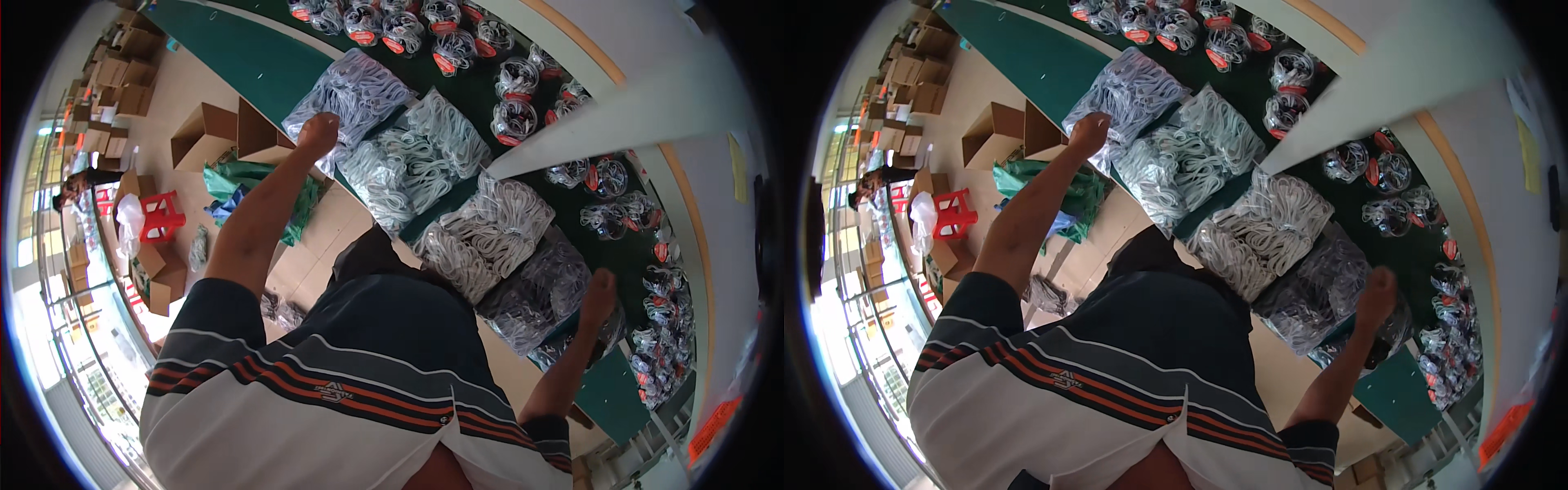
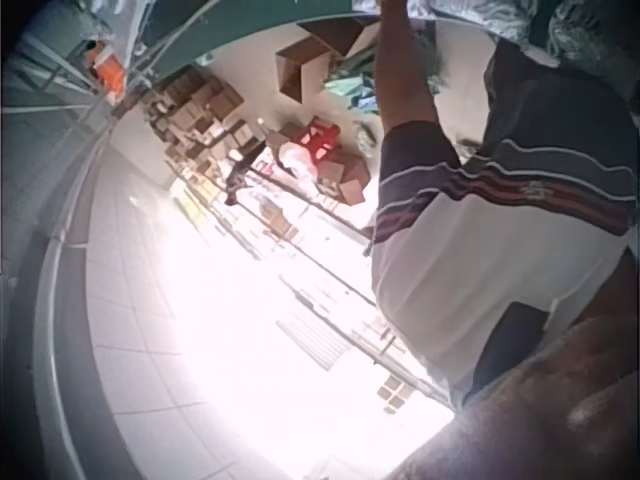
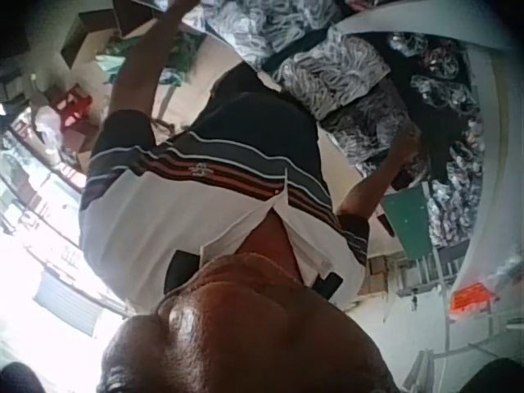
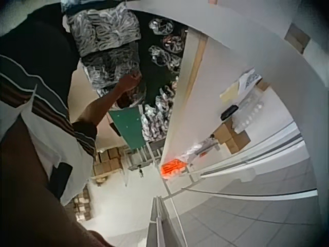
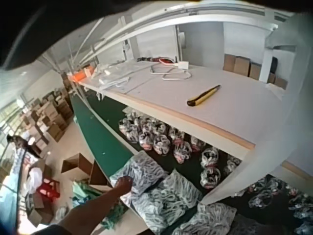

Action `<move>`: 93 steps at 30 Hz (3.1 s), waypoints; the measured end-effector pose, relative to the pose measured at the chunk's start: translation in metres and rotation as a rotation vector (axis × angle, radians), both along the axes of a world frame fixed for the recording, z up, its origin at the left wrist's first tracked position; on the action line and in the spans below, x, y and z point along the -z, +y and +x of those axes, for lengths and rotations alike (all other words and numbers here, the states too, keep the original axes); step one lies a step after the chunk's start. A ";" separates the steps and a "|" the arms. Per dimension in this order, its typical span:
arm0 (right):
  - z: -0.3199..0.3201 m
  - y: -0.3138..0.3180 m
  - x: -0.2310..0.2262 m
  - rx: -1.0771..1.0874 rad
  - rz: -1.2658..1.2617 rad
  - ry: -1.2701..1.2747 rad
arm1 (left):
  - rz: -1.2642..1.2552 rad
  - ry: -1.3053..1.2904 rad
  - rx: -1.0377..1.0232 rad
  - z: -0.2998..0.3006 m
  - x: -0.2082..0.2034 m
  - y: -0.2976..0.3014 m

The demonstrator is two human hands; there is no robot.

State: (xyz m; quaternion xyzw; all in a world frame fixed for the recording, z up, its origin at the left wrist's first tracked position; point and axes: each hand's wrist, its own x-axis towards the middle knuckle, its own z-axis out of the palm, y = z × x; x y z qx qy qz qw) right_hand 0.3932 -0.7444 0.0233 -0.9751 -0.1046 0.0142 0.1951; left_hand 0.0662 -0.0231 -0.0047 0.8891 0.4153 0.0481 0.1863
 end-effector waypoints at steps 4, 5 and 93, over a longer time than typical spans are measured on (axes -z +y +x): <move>-0.087 0.024 -0.008 0.007 -0.029 0.167 | -0.047 0.199 0.017 0.025 0.038 0.073; -0.106 0.038 -0.014 0.026 -0.043 0.158 | -0.060 0.190 0.036 0.031 0.046 0.085; -0.265 0.573 -0.046 -0.271 0.601 1.237 | -2.091 -0.542 -0.187 -0.025 -0.052 0.013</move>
